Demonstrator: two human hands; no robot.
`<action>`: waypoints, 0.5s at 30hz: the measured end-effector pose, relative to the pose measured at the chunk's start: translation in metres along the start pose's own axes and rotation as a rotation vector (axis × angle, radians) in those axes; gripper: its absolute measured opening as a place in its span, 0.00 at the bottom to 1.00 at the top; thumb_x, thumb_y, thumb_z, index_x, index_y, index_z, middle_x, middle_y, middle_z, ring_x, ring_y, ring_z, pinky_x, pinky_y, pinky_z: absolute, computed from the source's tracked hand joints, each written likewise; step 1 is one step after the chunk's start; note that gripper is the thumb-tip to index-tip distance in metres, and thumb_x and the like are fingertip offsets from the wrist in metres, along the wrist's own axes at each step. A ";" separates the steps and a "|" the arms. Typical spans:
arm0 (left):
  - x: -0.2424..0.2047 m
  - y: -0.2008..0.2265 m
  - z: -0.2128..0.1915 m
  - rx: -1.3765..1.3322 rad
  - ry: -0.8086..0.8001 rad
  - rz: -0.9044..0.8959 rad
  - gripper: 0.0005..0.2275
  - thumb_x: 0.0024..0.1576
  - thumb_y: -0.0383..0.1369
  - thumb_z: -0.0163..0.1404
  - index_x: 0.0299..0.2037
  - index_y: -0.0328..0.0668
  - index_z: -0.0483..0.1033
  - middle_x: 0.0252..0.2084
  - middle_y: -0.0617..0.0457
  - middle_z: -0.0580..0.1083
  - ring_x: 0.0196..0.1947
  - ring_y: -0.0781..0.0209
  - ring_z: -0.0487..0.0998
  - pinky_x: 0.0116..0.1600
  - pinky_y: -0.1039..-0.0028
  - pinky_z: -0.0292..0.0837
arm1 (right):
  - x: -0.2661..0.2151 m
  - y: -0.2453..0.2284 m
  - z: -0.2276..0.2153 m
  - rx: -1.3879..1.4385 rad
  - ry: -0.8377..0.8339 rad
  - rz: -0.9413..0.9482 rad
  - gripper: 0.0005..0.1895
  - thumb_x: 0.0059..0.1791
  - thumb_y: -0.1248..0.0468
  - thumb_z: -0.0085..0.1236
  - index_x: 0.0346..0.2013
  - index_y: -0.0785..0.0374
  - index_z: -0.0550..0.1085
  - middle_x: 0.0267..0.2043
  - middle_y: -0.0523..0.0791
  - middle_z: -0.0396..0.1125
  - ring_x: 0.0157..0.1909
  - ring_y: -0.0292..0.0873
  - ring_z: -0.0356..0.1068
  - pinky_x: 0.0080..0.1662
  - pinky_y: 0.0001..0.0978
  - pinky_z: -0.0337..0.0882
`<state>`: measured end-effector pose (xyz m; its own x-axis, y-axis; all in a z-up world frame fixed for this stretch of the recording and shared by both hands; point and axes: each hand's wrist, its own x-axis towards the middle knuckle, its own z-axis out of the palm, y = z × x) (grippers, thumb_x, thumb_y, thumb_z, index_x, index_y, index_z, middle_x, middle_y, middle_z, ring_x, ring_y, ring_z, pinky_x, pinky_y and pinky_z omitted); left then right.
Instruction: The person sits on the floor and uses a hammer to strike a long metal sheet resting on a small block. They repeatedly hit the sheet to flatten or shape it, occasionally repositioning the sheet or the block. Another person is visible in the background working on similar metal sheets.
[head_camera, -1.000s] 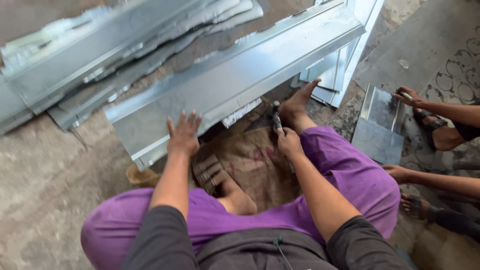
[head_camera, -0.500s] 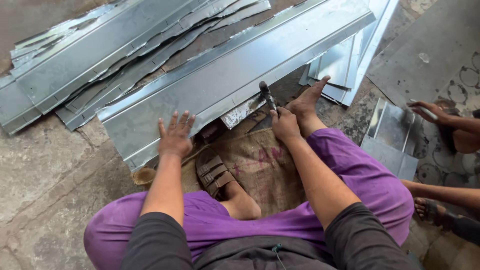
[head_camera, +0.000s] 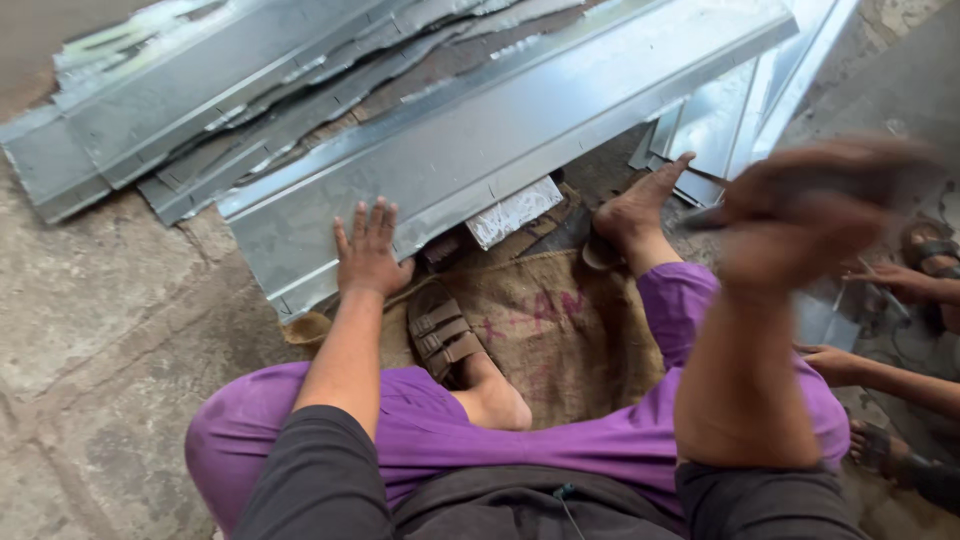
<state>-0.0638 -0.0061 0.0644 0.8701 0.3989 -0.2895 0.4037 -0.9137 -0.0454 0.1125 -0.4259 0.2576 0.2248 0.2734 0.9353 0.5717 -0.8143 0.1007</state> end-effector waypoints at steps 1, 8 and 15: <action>0.000 0.001 -0.002 0.009 -0.007 -0.002 0.45 0.55 0.58 0.46 0.78 0.61 0.30 0.81 0.63 0.31 0.80 0.58 0.28 0.76 0.49 0.17 | 0.002 0.008 -0.008 0.285 0.044 0.132 0.14 0.63 0.53 0.42 0.40 0.57 0.68 0.35 0.46 0.67 0.34 0.47 0.67 0.35 0.42 0.68; 0.001 0.005 -0.002 -0.012 -0.037 -0.015 0.43 0.58 0.55 0.45 0.77 0.64 0.28 0.80 0.65 0.29 0.79 0.59 0.27 0.77 0.50 0.16 | -0.131 -0.102 0.058 0.598 -0.644 0.465 0.18 0.61 0.48 0.40 0.43 0.58 0.68 0.33 0.47 0.66 0.29 0.44 0.63 0.29 0.37 0.65; -0.004 0.010 -0.019 -0.028 -0.073 -0.041 0.40 0.61 0.54 0.43 0.78 0.66 0.28 0.81 0.65 0.28 0.79 0.55 0.26 0.75 0.47 0.16 | -0.060 -0.129 0.066 0.860 -0.705 0.474 0.23 0.60 0.43 0.37 0.45 0.59 0.69 0.32 0.48 0.65 0.24 0.41 0.58 0.24 0.32 0.62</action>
<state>-0.0578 -0.0150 0.0828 0.8298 0.4286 -0.3574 0.4476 -0.8936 -0.0323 0.0772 -0.3036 0.1659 0.7818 0.4777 0.4007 0.5940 -0.3753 -0.7115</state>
